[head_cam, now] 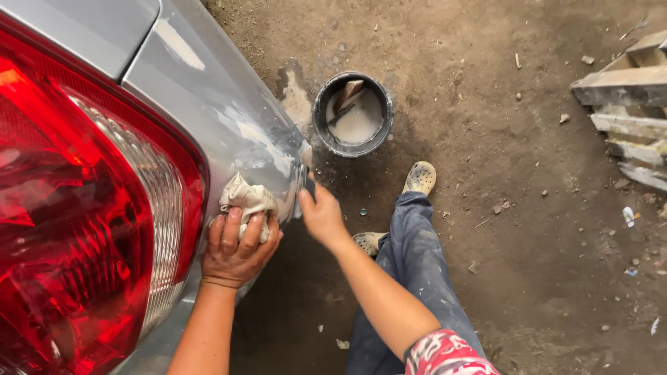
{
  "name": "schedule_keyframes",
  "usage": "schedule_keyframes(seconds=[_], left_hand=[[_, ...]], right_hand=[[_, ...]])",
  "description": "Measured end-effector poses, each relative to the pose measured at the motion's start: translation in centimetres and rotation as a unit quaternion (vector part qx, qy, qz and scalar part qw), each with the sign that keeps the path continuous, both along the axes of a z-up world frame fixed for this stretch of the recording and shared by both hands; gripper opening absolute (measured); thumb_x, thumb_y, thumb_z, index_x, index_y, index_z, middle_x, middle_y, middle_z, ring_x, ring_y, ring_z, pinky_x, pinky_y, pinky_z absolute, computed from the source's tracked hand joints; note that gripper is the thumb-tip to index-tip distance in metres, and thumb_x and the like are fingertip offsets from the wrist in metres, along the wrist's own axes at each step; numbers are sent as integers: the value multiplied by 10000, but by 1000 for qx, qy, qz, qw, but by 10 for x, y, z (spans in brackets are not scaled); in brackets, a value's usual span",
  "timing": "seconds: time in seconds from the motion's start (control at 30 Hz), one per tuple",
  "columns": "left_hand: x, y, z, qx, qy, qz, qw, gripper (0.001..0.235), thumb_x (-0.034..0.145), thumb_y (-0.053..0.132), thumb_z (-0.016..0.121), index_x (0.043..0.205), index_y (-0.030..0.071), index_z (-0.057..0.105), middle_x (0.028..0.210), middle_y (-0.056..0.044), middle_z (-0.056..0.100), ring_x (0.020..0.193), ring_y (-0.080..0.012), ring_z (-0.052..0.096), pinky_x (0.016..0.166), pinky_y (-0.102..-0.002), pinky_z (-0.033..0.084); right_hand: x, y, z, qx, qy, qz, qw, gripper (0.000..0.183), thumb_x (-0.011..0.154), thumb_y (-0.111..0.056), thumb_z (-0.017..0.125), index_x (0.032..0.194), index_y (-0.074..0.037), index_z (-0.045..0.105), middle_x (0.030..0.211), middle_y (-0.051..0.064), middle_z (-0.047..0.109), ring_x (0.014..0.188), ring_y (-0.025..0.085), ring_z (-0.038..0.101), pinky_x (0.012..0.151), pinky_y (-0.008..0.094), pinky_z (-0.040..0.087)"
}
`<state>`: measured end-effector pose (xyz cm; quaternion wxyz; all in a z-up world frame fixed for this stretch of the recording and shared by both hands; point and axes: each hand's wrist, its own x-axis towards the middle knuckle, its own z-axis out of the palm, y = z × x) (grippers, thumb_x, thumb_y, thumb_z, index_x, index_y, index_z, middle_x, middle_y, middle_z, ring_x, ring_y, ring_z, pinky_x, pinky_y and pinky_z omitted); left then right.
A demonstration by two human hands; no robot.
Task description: The person scrubs the rear bumper of a silver car using a black sponge and a white cloth. They repeatedly dip the sponge into a bucket of soapy water and wipe the car's surface, focusing on the area around the taillight.
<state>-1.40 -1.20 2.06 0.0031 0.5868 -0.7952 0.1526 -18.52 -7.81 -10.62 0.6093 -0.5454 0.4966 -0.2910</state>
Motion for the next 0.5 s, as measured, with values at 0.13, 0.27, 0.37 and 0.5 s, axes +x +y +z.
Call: schedule_keyframes(seconds=[0.13,0.27,0.37,0.5], left_hand=[[5,-8,0,-6,24,-5,1000,426,1001,550,688,1267,217,697,1444,-78,474,1375,-370,434,1140,-542,372],[7,3,-9,6,38,-4,999,490,976,617,677,1255,215,691,1450,-72,477,1367,-360,435,1128,-543,370],[10,3,-17,-8,43,-3,999,460,963,597,685,1229,221,688,1437,-65,483,1372,-356,443,1123,-550,372],[7,10,-7,2,85,-2,996,388,995,543,716,1205,218,690,1425,-61,505,1382,-360,459,1133,-542,394]], right_hand=[[-5,-29,32,97,-28,-22,995,545,1005,-126,651,1493,8,447,1268,192,683,1109,225,669,976,341,525],[-13,6,56,211,-150,-92,962,781,968,-87,665,1624,-50,243,1241,128,587,1058,163,592,922,310,517],[-11,4,24,243,-171,-132,946,741,956,-86,661,1594,-56,286,1225,93,594,1038,142,604,897,299,539],[-44,-22,33,335,-160,-182,910,579,954,-128,621,1501,-82,437,1176,37,629,958,134,639,735,314,566]])
